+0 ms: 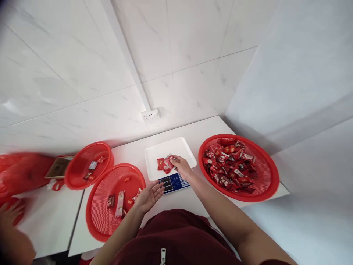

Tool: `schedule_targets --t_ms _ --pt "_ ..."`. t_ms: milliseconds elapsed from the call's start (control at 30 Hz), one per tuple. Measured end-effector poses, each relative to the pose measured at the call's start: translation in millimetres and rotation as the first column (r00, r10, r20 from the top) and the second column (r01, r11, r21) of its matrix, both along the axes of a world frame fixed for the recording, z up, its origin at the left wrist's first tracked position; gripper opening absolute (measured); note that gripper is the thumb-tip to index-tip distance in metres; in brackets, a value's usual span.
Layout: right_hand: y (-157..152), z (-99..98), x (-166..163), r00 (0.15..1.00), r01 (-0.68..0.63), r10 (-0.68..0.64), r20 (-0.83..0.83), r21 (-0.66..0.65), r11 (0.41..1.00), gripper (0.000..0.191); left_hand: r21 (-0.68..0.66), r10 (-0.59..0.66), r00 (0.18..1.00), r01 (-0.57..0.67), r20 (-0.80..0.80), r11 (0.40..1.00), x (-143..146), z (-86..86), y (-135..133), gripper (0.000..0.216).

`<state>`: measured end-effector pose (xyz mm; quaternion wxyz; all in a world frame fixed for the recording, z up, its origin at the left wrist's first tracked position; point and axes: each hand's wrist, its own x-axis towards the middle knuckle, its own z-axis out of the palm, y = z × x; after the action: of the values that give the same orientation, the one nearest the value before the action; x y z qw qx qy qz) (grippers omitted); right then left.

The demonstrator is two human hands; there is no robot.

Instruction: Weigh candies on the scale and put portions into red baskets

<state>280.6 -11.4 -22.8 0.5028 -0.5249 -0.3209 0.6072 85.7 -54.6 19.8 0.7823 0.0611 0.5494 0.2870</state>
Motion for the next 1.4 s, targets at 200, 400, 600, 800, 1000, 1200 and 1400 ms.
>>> schedule_targets --t_ms 200,400,600,800,1000,1200,1400 --pt "6 1.9 9 0.927 -0.009 -0.011 0.376 0.053 0.999 0.056 0.02 -0.038 0.997 0.039 -0.062 0.999 9 0.6 2 0.019" --pt "-12 -17.2 105 0.655 0.111 -0.087 0.75 0.018 0.994 0.055 0.018 -0.062 0.994 0.064 -0.087 0.998 16 -0.5 0 0.025" --pt "-77 -38.5 187 0.455 0.002 0.162 0.876 -0.183 0.983 0.046 0.001 -0.078 0.991 0.079 -0.107 0.997 16 -6.5 -3 0.026" --pt "-106 -38.8 240 0.349 0.139 0.234 0.908 -0.297 0.945 0.022 0.011 -0.09 0.989 0.092 -0.118 0.996 23 -7.9 -3 0.023" --pt "-95 -42.4 262 0.361 0.277 0.16 0.919 -0.269 0.923 0.043 -0.002 -0.119 0.986 0.12 -0.115 0.993 35 -6.9 -4 0.026" --pt "-49 -55.8 237 0.489 0.342 0.056 0.871 -0.25 0.906 0.066 0.01 -0.126 0.985 0.128 -0.119 0.992 39 -2.2 -5 0.029" --pt "-44 -47.2 226 0.714 0.129 0.115 0.69 -0.291 0.948 0.038 0.015 -0.09 0.983 0.094 -0.161 0.995 32 2.2 -6 0.022"
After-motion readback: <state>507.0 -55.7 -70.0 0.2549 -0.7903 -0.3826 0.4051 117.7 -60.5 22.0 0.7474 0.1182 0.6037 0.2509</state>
